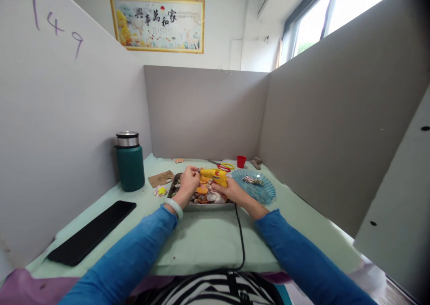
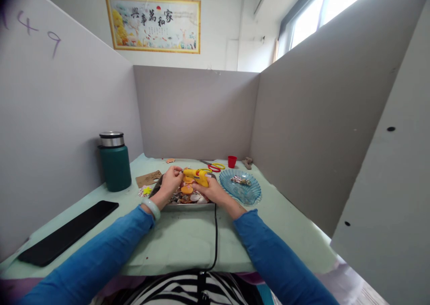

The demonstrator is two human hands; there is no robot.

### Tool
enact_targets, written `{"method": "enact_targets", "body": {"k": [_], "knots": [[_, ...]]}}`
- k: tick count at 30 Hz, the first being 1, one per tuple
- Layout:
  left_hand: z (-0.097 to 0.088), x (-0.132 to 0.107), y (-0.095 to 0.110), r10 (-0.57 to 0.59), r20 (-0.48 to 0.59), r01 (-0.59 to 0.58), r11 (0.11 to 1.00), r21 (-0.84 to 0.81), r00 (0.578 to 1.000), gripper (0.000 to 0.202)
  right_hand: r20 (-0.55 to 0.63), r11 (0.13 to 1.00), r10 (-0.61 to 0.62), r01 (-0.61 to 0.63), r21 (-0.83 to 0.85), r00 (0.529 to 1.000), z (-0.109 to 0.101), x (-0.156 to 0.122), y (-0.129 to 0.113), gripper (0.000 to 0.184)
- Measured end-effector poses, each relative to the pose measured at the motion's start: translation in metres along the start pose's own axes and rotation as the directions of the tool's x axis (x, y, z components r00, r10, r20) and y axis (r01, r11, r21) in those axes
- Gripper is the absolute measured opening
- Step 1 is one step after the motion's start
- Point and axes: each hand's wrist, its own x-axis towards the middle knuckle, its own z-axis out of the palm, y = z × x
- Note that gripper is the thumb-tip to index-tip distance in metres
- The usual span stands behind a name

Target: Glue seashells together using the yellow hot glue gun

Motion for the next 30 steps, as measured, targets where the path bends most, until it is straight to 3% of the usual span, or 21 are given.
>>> {"method": "enact_targets", "body": {"k": [30], "knots": [[0.0007,0.0014,-0.0017,-0.017,0.016,0.018,0.998,-0.059,1.0,0.026,-0.004,1.0,0.007,-0.007,-0.01,1.0,-0.0002,0.0003,-0.0002,0.033]]}}
